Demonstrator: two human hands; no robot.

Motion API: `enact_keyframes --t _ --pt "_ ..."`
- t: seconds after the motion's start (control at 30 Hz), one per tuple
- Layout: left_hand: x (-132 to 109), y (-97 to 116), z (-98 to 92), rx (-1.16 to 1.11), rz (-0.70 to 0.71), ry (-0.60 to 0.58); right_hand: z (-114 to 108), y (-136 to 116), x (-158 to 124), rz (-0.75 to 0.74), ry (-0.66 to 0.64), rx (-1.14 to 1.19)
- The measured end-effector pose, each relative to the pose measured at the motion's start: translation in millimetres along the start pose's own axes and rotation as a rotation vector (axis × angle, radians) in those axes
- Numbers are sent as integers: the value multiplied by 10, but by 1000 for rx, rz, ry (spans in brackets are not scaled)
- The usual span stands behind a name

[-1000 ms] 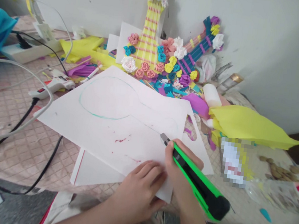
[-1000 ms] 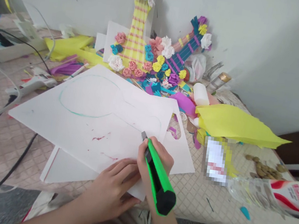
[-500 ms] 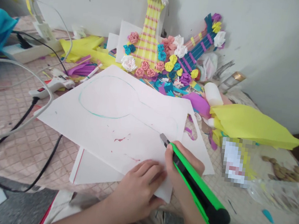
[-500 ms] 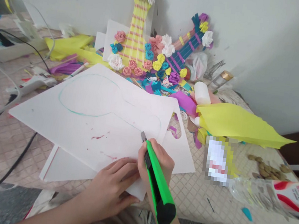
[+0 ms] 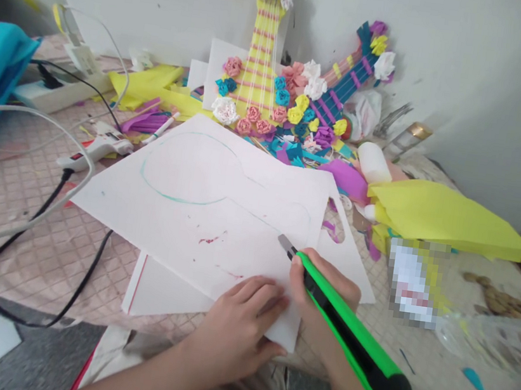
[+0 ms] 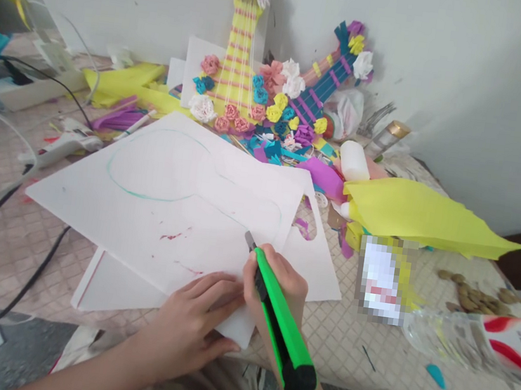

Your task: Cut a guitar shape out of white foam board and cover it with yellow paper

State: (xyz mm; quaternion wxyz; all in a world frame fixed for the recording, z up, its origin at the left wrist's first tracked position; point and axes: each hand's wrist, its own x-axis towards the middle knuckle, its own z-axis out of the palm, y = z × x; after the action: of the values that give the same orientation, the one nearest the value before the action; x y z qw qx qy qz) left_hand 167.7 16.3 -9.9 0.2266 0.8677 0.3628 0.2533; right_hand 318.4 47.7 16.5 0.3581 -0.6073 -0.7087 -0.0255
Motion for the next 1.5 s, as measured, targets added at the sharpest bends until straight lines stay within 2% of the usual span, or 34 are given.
enact_keyframes --t 0.33,0.53,0.7,0.8,0.93,1.03,1.2,1.3,1.4,1.5 --pt "8 23 -16 10 -7 11 -60 28 -30 -26 -62 40" --pt "2 29 -32 16 -1 -2 -140 110 32 -105 -117 26" --pt "18 41 -45 26 2 2 -136 155 45 -168 -108 21" --pt "28 41 -48 35 13 16 -172 125 83 -96 -120 81" --pt "4 27 -84 45 60 37 -289 52 163 61 -229 212" --pt "-75 17 -162 68 79 32 -332 -15 167 95 -266 257" --pt "-287 25 -341 153 -15 -63 -223 -157 52 59 -168 269" --pt "-381 26 -399 212 -40 -118 -159 -236 -25 -16 -79 237" --pt "-435 10 -396 232 -32 -138 -203 -301 -76 -102 35 174" --pt "-475 -5 -361 245 -27 -133 -326 -345 -91 -123 129 114"
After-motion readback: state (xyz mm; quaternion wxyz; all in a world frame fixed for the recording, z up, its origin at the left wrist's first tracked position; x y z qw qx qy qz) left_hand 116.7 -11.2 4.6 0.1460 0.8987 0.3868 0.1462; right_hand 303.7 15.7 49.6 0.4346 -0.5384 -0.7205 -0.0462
